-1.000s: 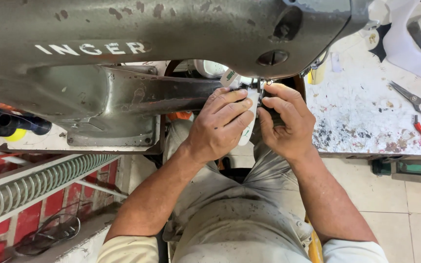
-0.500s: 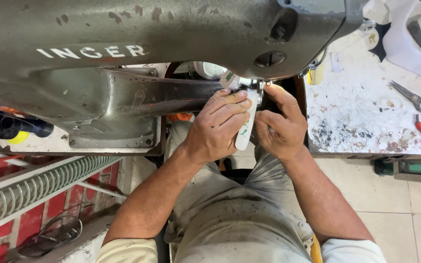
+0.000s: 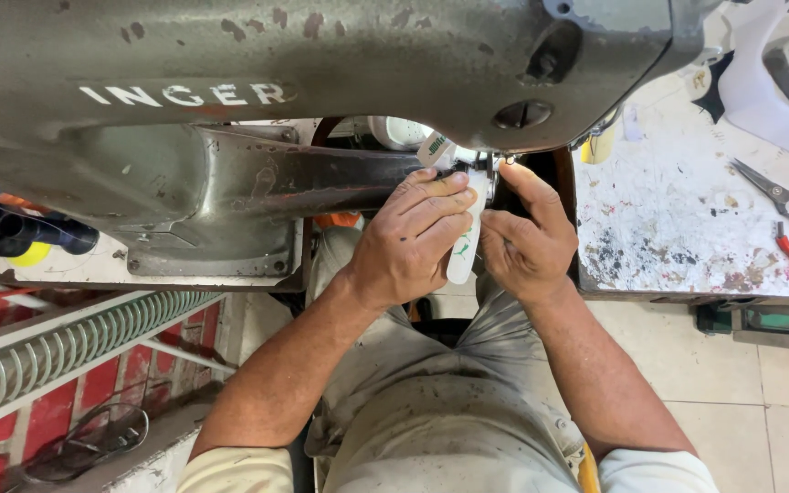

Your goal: Stitching a white reinforcement strip onto the heel of a shoe using an industrial sewing machine

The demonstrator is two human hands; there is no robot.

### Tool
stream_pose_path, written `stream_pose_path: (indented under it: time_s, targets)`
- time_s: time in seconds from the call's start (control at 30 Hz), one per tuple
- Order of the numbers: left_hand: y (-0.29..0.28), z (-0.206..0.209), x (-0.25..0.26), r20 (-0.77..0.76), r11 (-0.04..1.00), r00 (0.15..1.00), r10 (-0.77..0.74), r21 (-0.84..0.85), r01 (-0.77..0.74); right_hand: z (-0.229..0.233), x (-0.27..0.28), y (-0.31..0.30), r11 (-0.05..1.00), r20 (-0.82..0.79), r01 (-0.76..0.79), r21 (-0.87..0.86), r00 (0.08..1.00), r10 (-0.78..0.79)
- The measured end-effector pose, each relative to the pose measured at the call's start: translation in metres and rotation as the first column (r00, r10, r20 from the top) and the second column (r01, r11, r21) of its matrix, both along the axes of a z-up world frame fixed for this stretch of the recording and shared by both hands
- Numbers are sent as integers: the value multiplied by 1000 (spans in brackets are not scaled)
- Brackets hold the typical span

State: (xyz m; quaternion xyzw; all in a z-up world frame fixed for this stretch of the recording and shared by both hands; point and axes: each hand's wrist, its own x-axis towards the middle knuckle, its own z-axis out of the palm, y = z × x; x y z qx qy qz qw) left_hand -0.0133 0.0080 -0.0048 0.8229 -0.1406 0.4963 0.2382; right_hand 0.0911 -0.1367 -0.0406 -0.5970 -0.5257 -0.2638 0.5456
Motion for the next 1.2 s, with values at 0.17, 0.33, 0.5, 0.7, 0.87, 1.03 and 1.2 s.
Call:
stream_pose_path:
  time_s: [0.17, 0.33, 0.5, 0.7, 0.87, 1.03, 1.2]
  targets:
    - [1, -3, -1, -30, 1000, 999, -14, -21, 14, 0, -5, 2, 1000, -17, 20, 17, 1000, -20]
    - [2, -6, 0, -63, 996, 997, -51, -71, 46, -1, -6, 6, 999, -29, 46, 22, 999, -45]
    - [3, -6, 0, -81, 998, 996, -42, -42, 38, -5, -4, 6, 999, -44, 13, 50, 999, -10]
    - [3, -4, 1, -63, 999, 997, -32, -25, 31, -3, -2, 5, 999, -55, -8, 44, 998, 11]
    - [5, -8, 2, -42, 1000, 999, -11, 19, 12, -1, -2, 4, 999, -77, -41, 34, 996, 43]
    - [8, -10, 8, 27, 988, 999, 42, 149, -45, 1, -2, 4, 998, -89, -55, 17, 994, 56]
    - [9, -8, 13, 65, 975, 996, 61, 210, -74, 8, -2, 3, 1000, -80, -21, -20, 997, 19]
